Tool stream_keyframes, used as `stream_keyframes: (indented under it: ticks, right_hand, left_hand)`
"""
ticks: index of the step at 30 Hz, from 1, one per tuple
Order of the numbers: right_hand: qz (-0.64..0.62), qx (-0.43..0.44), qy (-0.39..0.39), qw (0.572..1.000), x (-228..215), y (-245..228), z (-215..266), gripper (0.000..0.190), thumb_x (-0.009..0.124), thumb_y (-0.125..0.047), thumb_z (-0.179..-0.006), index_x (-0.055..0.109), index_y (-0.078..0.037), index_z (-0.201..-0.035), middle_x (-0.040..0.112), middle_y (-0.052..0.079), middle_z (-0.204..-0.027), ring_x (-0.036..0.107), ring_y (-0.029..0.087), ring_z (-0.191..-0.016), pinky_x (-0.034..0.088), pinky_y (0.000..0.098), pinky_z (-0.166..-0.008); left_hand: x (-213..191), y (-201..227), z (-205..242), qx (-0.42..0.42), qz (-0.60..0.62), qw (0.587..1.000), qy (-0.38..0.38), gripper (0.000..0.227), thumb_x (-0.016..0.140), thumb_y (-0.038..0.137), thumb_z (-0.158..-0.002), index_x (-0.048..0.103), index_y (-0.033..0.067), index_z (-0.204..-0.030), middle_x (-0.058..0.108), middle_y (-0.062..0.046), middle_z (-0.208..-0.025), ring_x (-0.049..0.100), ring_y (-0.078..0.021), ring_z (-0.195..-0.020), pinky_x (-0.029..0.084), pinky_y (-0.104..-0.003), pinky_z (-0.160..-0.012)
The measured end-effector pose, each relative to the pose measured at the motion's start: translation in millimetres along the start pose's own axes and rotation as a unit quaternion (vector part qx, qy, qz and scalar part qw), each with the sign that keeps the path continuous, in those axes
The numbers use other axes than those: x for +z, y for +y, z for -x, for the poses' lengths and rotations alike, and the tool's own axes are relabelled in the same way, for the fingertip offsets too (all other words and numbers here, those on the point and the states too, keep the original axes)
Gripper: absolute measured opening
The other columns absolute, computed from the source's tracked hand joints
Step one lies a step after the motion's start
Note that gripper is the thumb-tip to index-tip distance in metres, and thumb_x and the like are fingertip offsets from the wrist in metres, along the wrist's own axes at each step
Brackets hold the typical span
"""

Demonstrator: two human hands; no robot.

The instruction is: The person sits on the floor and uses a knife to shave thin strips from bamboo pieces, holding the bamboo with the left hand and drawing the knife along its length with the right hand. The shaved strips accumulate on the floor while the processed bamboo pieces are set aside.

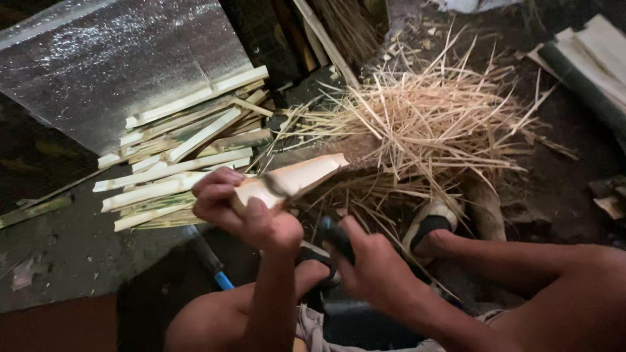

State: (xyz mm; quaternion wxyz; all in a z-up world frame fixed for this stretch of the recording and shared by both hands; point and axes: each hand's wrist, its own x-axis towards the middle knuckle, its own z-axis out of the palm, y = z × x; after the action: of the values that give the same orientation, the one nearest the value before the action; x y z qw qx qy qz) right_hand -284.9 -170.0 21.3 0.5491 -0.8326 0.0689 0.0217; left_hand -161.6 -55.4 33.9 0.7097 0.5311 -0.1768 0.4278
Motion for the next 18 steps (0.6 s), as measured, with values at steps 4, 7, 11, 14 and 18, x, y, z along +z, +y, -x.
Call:
stream_keyframes:
  ticks: [4,7,11,14,18]
  right_hand:
    - [0.04,0.011,0.006,0.999,6,7,-13,0.026,0.069,-0.019,-0.091,0.057,-0.004,-0.108,0.069,0.025,-0.071,0.071,0.046,-0.072,0.052,0.0507,-0.057]
    - [0.018,0.001,-0.01,1.0,2,5,-9,0.028,0.068,-0.019,-0.089,0.057,-0.005,-0.11,0.07,0.026,-0.072,0.072,0.046,-0.071,0.053,0.0514,-0.058]
    - [0.049,-0.036,0.045,0.997,12,17,-20,0.027,0.071,-0.016,-0.086,0.057,-0.004,-0.106,0.071,0.028,-0.078,0.068,0.05,-0.074,0.052,0.0554,-0.058]
    - [0.105,0.073,-0.019,0.992,12,18,-32,0.031,0.071,-0.021,-0.089,0.054,-0.004,-0.108,0.068,0.03,-0.075,0.066,0.051,-0.078,0.05,0.0581,-0.062]
    - [0.1,-0.008,-0.025,0.995,16,35,-21,0.033,0.071,-0.017,-0.081,0.051,-0.004,-0.105,0.068,0.028,-0.072,0.066,0.051,-0.072,0.05,0.0581,-0.06]
  left_hand:
    - [1,6,8,-0.006,-0.003,1.0,-0.002,0.03,0.05,0.014,-0.083,0.038,0.0085,-0.11,0.04,-0.011,-0.106,0.04,-0.0177,-0.091,0.038,-0.036,-0.087]
    - [1,3,0,-0.009,-0.015,1.0,0.016,0.031,0.05,0.014,-0.084,0.038,0.0081,-0.112,0.039,-0.011,-0.106,0.039,-0.0182,-0.092,0.037,-0.037,-0.09]
    - [0,-2,2,-0.001,0.001,1.0,0.021,0.029,0.051,0.014,-0.085,0.038,0.0087,-0.11,0.039,-0.01,-0.105,0.04,-0.0195,-0.097,0.037,-0.036,-0.091]
    - [-2,-5,-9,-0.003,0.002,1.0,0.031,0.03,0.051,0.015,-0.084,0.038,0.0088,-0.111,0.04,-0.01,-0.103,0.04,-0.0189,-0.093,0.037,-0.036,-0.088]
    - [-3,-9,-12,0.012,-0.037,0.998,0.04,0.026,0.05,0.016,-0.086,0.039,0.008,-0.108,0.042,-0.01,-0.101,0.041,-0.0181,-0.091,0.037,-0.036,-0.089]
